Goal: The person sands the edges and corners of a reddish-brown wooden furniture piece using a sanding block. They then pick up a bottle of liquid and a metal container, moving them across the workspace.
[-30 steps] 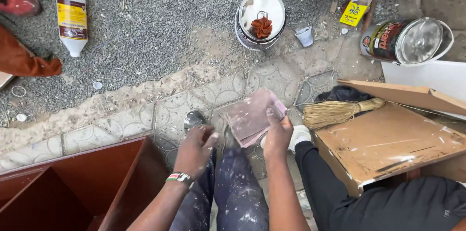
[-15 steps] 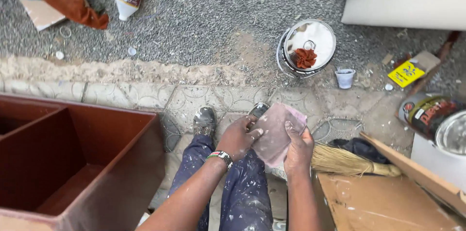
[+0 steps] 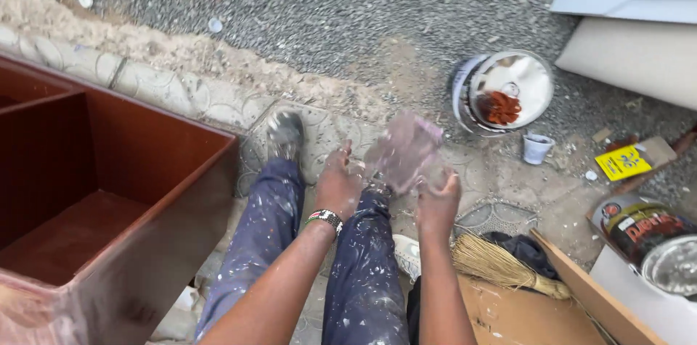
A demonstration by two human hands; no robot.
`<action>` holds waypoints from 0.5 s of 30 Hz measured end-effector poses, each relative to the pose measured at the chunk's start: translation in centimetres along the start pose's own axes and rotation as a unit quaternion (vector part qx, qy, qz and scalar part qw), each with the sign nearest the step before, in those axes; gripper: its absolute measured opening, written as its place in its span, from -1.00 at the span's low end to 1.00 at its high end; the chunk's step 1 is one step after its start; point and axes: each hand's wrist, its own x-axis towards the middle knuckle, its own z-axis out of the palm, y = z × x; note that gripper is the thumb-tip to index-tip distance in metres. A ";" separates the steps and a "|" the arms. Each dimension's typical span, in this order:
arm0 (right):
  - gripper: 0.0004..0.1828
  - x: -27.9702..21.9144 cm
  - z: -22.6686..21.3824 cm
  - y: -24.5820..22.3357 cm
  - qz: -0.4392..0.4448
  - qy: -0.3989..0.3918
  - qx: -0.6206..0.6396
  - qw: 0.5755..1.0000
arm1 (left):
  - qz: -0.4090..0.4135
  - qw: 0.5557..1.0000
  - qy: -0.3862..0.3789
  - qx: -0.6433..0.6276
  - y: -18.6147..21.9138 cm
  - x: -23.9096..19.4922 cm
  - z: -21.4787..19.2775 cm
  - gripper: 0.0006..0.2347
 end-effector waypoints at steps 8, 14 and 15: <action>-0.83 2.8 17.9 -7.3 -0.060 -0.144 -0.139 0.978 | -0.091 0.829 0.037 -0.550 -5.2 9.9 -10.1 -0.40; -0.72 9.6 41.4 -11.8 -0.278 -0.190 -0.335 0.880 | -0.054 0.706 0.062 -0.704 -5.7 32.2 -18.1 -0.48; -0.72 9.2 45.5 -13.9 -0.288 -0.195 -0.347 0.871 | -0.051 0.692 0.067 -0.717 -5.0 32.5 -22.4 -0.48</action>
